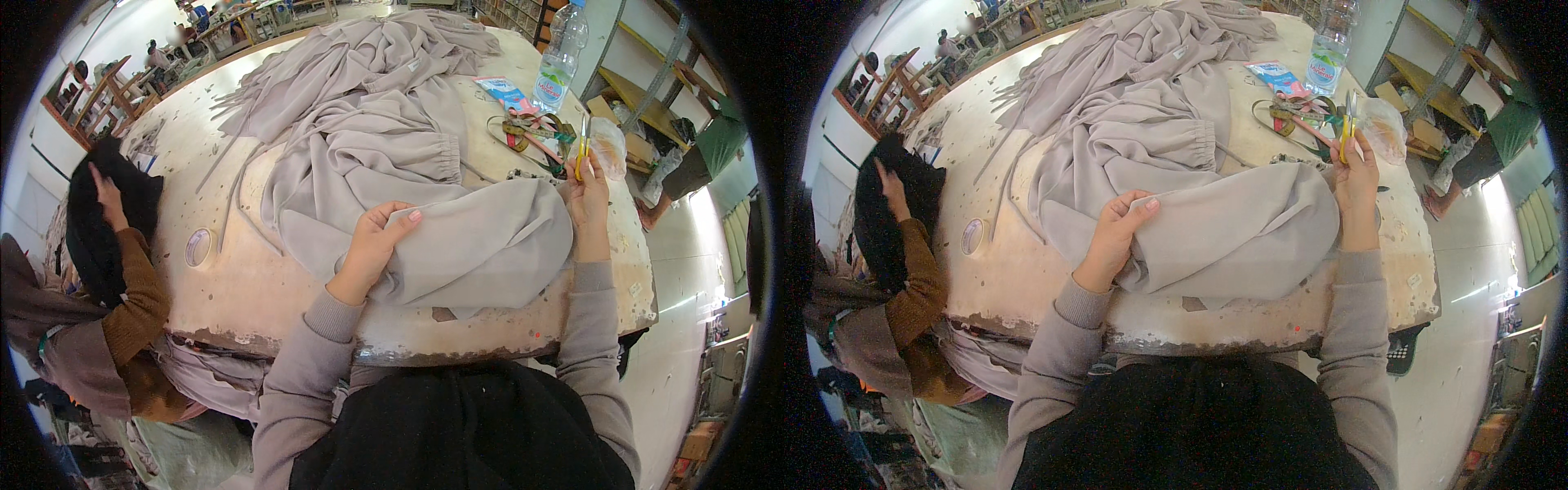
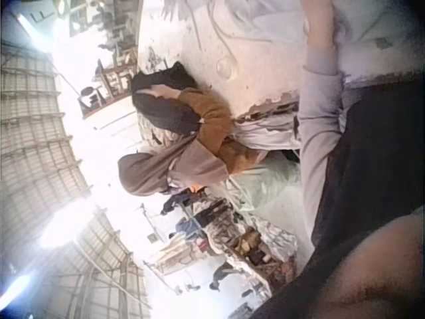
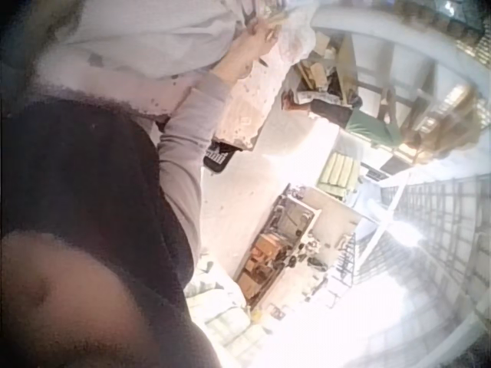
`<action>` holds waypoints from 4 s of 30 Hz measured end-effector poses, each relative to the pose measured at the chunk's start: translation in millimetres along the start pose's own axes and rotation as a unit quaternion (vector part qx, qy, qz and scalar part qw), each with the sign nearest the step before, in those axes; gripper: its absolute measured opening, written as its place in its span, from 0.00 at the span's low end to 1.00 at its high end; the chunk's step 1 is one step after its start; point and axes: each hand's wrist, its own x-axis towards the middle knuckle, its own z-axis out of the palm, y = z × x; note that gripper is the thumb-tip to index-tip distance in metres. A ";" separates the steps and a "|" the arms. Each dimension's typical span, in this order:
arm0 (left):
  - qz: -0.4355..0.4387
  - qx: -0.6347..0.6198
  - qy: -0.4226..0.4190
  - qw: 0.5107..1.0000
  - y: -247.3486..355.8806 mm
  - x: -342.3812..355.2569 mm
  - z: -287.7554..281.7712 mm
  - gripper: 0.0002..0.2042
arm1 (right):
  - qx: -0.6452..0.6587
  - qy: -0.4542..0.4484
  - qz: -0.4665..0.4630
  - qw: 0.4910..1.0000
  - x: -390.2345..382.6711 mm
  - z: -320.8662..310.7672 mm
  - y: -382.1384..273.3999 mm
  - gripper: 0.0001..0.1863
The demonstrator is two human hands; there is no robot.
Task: The person inspects a light gray garment on a worktable in a garment factory. They unfold and examine the waistband and drawstring, use shears to trim threads, and measure the waistband with a tape measure.
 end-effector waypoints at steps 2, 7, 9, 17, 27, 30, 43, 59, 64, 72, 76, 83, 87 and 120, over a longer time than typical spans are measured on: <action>-0.002 -0.026 -0.004 1.000 1.4 -0.9 0.3 0.09 | 0.020 -0.062 0.034 0.997 -3.4 1.7 -3.7 0.13; -0.009 -0.070 -0.020 0.997 3.3 -3.9 1.2 0.12 | -0.034 -0.193 0.094 0.976 -21.1 21.3 -8.7 0.16; -0.003 -0.084 -0.016 0.996 3.6 -4.9 1.5 0.13 | -0.068 -0.225 0.132 0.963 -32.2 34.6 -11.1 0.18; -0.032 -0.126 -0.011 0.991 2.1 -12.6 10.9 0.13 | -0.373 -0.294 -0.009 0.880 -107.1 83.0 -22.8 0.12; -0.049 -0.106 -0.031 0.993 0.7 -17.9 18.9 0.15 | -0.442 -0.385 -0.130 0.800 -150.4 100.2 -25.2 0.14; -0.056 -0.107 -0.030 0.992 1.6 -19.2 21.1 0.17 | -0.461 -0.370 -0.106 0.800 -154.0 100.1 -23.0 0.15; -0.085 -0.140 -0.064 0.984 1.1 -21.4 21.5 0.19 | -0.502 -0.350 -0.291 0.735 -153.2 100.0 -11.5 0.18; -0.107 -0.180 -0.073 0.975 0.1 -22.0 22.7 0.15 | -0.466 -0.344 -0.226 0.783 -153.9 99.6 -12.1 0.12; -0.080 -0.099 -0.084 0.988 -2.9 -23.6 24.7 0.13 | -0.359 -0.421 0.033 0.833 -146.3 100.0 -14.0 0.12; 0.022 -0.052 -0.036 0.998 -9.9 -21.1 25.6 0.08 | -0.458 -0.390 0.001 0.799 -128.7 92.1 -9.9 0.15; -0.026 -0.064 -0.006 0.998 -8.6 -22.4 29.3 0.09 | -0.398 -0.316 -0.133 0.851 -130.1 94.1 -3.6 0.14; -0.008 -0.077 0.010 0.997 -5.8 -22.8 30.5 0.12 | -0.447 -0.384 -0.092 0.803 -147.7 93.6 -15.0 0.10; -0.013 -0.088 0.000 0.996 -5.7 -23.3 28.8 0.12 | -0.473 -0.422 -0.163 0.756 -155.5 94.7 -7.4 0.10; -0.094 -0.046 -0.069 0.992 -12.1 -22.8 31.4 0.12 | -0.283 -0.310 0.149 0.895 -147.6 95.6 8.3 0.08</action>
